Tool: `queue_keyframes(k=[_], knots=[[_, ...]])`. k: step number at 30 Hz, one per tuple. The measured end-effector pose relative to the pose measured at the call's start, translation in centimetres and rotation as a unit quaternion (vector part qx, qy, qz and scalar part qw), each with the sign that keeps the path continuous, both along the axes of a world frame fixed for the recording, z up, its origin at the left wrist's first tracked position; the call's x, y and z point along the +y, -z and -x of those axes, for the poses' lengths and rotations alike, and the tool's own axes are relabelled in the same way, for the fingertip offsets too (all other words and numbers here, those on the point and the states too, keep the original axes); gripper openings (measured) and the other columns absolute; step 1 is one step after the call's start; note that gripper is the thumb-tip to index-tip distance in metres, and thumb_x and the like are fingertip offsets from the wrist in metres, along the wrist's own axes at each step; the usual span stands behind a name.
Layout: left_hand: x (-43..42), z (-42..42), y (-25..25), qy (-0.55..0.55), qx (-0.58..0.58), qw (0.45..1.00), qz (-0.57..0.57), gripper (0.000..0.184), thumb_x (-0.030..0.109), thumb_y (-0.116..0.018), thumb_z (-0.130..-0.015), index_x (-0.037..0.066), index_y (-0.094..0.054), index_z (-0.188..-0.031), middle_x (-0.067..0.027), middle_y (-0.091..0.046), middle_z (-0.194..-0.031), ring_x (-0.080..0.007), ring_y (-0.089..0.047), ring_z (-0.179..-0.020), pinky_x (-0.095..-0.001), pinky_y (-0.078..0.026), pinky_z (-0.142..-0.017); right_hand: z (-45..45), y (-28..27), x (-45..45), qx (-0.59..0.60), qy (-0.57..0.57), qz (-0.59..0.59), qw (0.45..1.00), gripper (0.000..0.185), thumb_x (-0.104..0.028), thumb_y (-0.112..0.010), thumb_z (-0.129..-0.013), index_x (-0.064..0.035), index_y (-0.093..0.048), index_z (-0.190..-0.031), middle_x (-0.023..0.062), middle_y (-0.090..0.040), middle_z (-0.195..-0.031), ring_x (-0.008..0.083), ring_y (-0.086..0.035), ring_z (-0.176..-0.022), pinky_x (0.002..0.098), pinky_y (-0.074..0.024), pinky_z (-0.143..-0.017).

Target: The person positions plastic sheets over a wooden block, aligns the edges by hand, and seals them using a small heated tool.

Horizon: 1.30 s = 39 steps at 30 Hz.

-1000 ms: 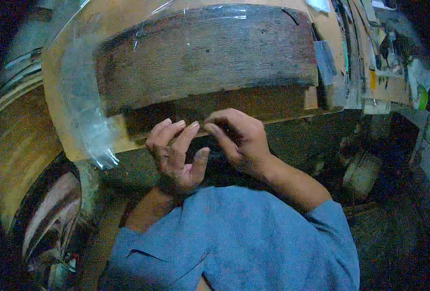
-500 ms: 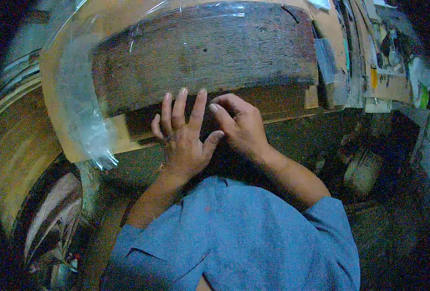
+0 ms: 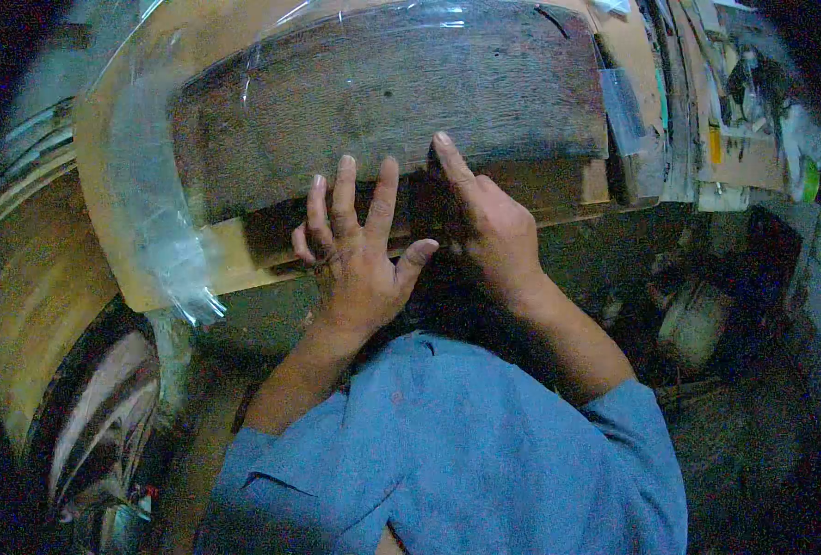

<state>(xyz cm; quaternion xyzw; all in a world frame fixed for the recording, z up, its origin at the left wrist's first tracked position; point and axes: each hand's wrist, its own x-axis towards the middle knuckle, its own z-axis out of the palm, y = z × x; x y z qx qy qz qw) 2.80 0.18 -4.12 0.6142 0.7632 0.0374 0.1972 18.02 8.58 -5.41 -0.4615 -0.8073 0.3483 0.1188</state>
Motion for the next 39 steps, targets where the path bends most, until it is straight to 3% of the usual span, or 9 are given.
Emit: queue_keyframes(k=[11, 19, 22, 24, 25, 27, 28, 33, 39], knots=[[-0.1, -0.1, 0.0, -0.009, -0.011, 1.000, -0.001, 0.081, 0.065, -0.053, -0.083, 0.027, -0.026, -0.150, -0.0164, -0.015, -0.155, -0.0408, -0.013, -0.140, -0.0684, -0.020, -0.098, 0.1, 0.4, -0.1, 0.024, 0.005, -0.022, 0.999, 0.088, -0.014, -0.073, -0.070, -0.0228, -0.032, -0.148, 0.0130, -0.063, -0.086, 0.0324, -0.064, -0.075, 0.0405, -0.0528, -0.064], [-0.2, -0.2, 0.2, -0.009, -0.005, 1.000, -0.017, 0.080, 0.064, -0.053, -0.084, 0.027, -0.026, -0.150, -0.0165, -0.016, -0.154, -0.0409, -0.015, -0.139, -0.0668, -0.020, -0.099, -0.2, 1.0, -0.2, 0.015, 0.004, -0.017, 1.000, 0.087, -0.012, -0.071, -0.071, -0.0230, -0.032, -0.148, 0.0110, -0.062, -0.080, 0.0320, -0.063, -0.072, 0.0412, -0.0522, -0.063], [-0.3, -0.2, 0.3, -0.008, 0.002, 1.000, -0.025, 0.079, 0.064, -0.052, -0.084, 0.027, -0.027, -0.150, -0.0164, -0.017, -0.154, -0.0407, -0.015, -0.139, -0.0657, -0.020, -0.099, -0.3, 0.5, -0.3, 0.008, 0.008, -0.005, 1.000, 0.086, -0.009, -0.072, -0.070, -0.0219, -0.035, -0.147, 0.0130, -0.064, -0.087, 0.0310, -0.065, -0.076, 0.0386, -0.0529, -0.066], [-0.3, -0.2, 0.3, -0.005, 0.006, 0.999, -0.033, 0.079, 0.063, -0.052, -0.084, 0.027, -0.027, -0.150, -0.0164, -0.018, -0.154, -0.0406, -0.016, -0.139, -0.0652, -0.021, -0.099, -0.3, -0.5, -0.2, 0.091, 0.093, 0.101, 0.986, 0.072, -0.005, -0.071, -0.074, -0.0168, -0.046, -0.140, 0.0157, -0.065, -0.096, 0.0300, -0.066, -0.083, 0.0354, -0.0531, -0.072], [-0.3, -0.1, 0.2, -0.004, 0.009, 1.000, -0.027, 0.079, 0.062, -0.053, -0.085, 0.027, -0.027, -0.150, -0.0164, -0.017, -0.154, -0.0404, -0.016, -0.138, -0.0648, -0.021, -0.099, -0.5, -0.3, 0.1, 0.091, 0.093, 0.097, 0.987, 0.072, -0.005, -0.071, -0.074, -0.0168, -0.046, -0.140, 0.0157, -0.065, -0.096, 0.0300, -0.066, -0.083, 0.0354, -0.0531, -0.072], [-0.1, -0.2, 0.2, 0.001, 0.008, 0.999, -0.033, 0.078, 0.061, -0.054, -0.085, 0.026, -0.027, -0.150, -0.0163, -0.017, -0.154, -0.0402, -0.016, -0.138, -0.0644, -0.021, -0.099, -1.8, 0.3, 1.8, 0.077, 0.122, -0.089, 0.986, 0.051, -0.003, -0.069, -0.080, -0.0097, -0.056, -0.128, 0.0175, -0.065, -0.103, 0.0293, -0.066, -0.089, 0.0333, -0.0521, -0.077], [-0.2, -0.2, 0.1, -0.004, 0.005, 0.999, -0.032, 0.078, 0.061, -0.054, -0.085, 0.026, -0.028, -0.149, -0.0160, -0.017, -0.154, -0.0400, -0.016, -0.138, -0.0641, -0.020, -0.099, -2.3, 0.0, 3.2, 0.088, 0.153, -0.117, 0.977, 0.031, -0.006, -0.065, -0.085, -0.0052, -0.061, -0.115, 0.0163, -0.064, -0.101, 0.0302, -0.064, -0.088, 0.0348, -0.0513, -0.078], [-0.3, -0.3, 0.0, -0.003, 0.005, 0.999, -0.039, 0.076, 0.058, -0.054, -0.086, 0.025, -0.028, -0.149, -0.0150, -0.016, -0.155, -0.0392, -0.013, -0.140, -0.0630, -0.016, -0.102, -6.0, -0.6, 10.4, -0.013, 0.208, -0.251, 0.945, 0.022, -0.015, -0.064, -0.086, -0.0044, -0.063, -0.106, 0.0161, -0.063, -0.098, 0.0320, -0.062, -0.087, 0.0396, -0.0495, -0.079], [-0.1, -0.4, -0.4, -0.009, 0.011, 0.999, -0.034, 0.077, 0.056, -0.057, -0.086, 0.026, -0.027, -0.150, -0.0152, -0.017, -0.154, -0.0381, -0.014, -0.141, -0.0620, -0.017, -0.102, -4.9, -0.4, 14.1, -0.019, 0.213, -0.217, 0.952, 0.023, -0.021, -0.063, -0.086, -0.0057, -0.064, -0.104, 0.0178, -0.064, -0.098, 0.0343, -0.062, -0.089, 0.0419, -0.0497, -0.079]])
